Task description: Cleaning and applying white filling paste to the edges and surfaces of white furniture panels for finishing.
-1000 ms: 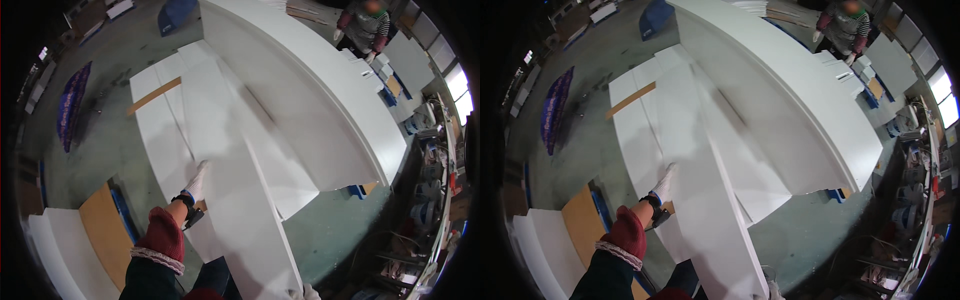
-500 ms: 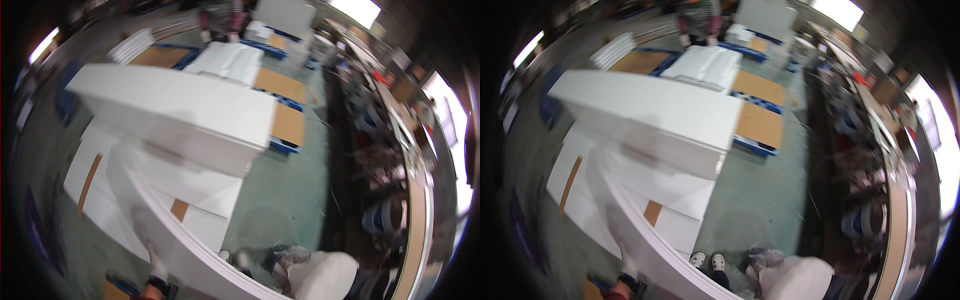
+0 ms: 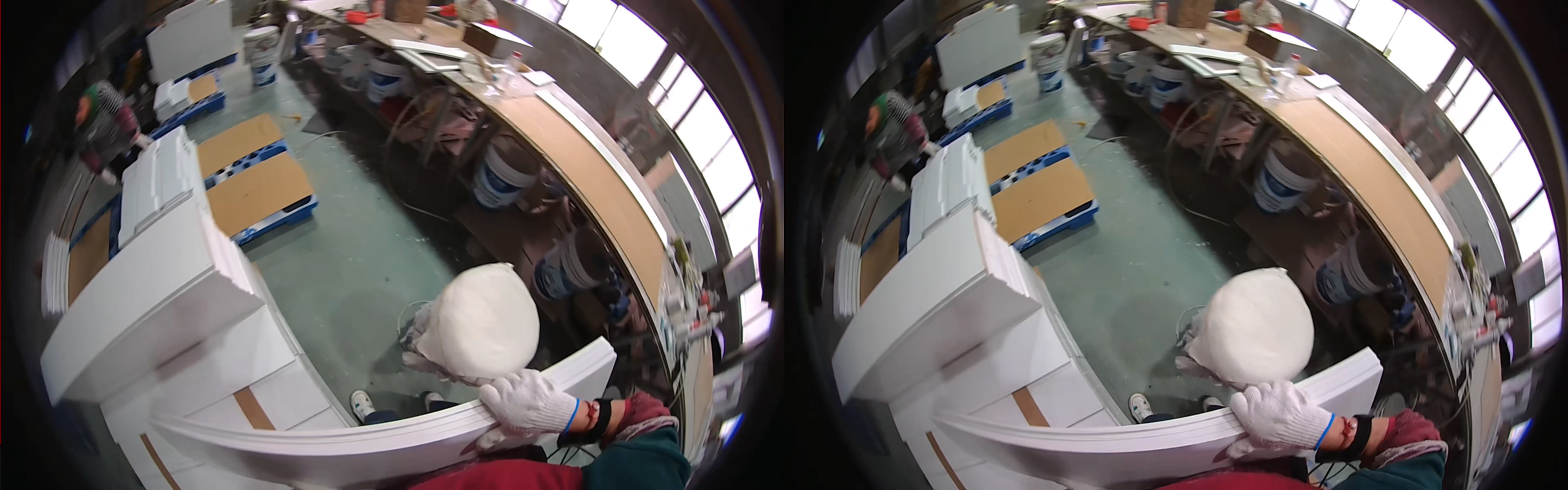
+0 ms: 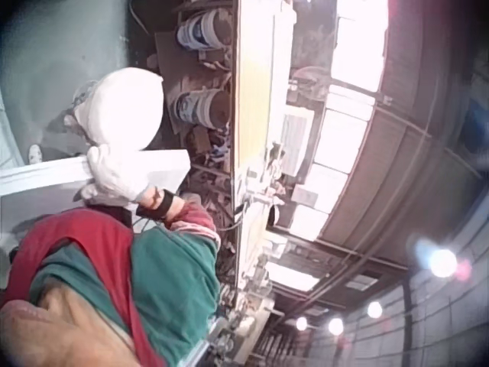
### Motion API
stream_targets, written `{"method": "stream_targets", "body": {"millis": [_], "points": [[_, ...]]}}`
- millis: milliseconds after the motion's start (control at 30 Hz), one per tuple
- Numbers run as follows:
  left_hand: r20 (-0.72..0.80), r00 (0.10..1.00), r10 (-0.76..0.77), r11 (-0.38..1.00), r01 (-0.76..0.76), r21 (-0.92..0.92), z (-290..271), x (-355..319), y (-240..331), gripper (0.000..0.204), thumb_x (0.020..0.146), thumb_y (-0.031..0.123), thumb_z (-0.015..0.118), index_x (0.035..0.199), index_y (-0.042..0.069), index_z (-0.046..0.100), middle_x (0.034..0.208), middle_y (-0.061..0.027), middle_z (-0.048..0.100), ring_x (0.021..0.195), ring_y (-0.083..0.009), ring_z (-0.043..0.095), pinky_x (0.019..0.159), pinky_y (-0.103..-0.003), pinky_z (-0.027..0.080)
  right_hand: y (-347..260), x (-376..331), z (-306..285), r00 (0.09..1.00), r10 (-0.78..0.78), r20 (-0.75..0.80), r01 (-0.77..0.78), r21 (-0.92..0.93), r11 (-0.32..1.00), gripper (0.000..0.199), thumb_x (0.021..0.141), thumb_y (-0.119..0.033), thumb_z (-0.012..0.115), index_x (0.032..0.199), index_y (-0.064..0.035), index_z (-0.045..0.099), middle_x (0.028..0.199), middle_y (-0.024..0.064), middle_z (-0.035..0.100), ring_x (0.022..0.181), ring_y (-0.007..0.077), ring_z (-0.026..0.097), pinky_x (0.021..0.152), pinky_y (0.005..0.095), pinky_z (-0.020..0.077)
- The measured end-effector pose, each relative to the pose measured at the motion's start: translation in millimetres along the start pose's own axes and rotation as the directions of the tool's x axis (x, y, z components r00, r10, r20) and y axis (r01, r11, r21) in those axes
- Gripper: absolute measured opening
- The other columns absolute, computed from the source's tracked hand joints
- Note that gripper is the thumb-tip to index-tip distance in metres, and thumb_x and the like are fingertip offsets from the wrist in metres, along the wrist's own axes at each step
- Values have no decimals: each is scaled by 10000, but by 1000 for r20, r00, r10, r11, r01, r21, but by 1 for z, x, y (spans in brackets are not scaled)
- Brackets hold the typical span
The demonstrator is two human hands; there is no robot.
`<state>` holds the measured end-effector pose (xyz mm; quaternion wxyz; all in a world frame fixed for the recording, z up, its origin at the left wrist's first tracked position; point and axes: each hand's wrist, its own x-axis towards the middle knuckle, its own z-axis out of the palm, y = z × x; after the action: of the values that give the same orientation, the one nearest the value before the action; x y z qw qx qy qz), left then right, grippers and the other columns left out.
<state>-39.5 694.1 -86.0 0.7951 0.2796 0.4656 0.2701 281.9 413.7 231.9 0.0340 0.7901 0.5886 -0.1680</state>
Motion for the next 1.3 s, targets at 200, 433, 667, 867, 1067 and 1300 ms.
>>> {"method": "stream_targets", "body": {"millis": [200,433,667,867,1067,1300], "points": [[169,985,22,993,-42,114,80,-22,-14,809,938,612,405,1489,57,196,1488,-133,298,1344,-282,319,1131,-385,252,40,-82,-1,997,40,-69,-33,109,994,644,745,-664,594,871,-39,506,773,121,564,721,310,619,640,391,491],[301,943,143,952,-215,219,171,-96,-61,794,944,596,409,1487,58,195,1483,-134,300,1339,-280,326,1128,-385,258,110,-214,82,984,86,-157,-44,251,967,702,735,-724,585,861,-36,521,747,143,584,724,329,622,648,392,509],[362,908,212,909,-320,269,257,-216,-126,778,950,580,412,1484,58,194,1479,-136,302,1334,-279,333,1126,-384,264,178,-399,103,928,306,-214,-222,342,913,730,715,-734,591,867,-21,553,775,161,607,763,352,628,686,414,491],[381,885,267,892,-377,250,320,-269,-165,765,955,566,415,1482,59,193,1475,-138,303,1329,-278,340,1124,-384,269,180,-511,138,725,433,-535,-344,263,901,815,542,-676,730,987,-10,580,804,113,601,699,271,608,642,367,470],[751,374,545,-416,-657,629,395,-216,-214,674,967,494,444,1457,84,229,1445,-125,333,1272,-237,416,1077,-367,352,200,-545,164,621,581,-525,-511,291,809,878,482,-730,741,967,-19,569,720,96,567,630,278,569,595,374,449],[561,821,-108,971,209,-118,548,-209,-282,837,894,713,357,1475,119,257,1480,-76,334,1325,-257,341,1127,-394,278,258,-567,156,445,692,-569,-731,217,647,943,479,-798,675,980,-7,562,745,109,548,660,298,547,630,396,430]]}}
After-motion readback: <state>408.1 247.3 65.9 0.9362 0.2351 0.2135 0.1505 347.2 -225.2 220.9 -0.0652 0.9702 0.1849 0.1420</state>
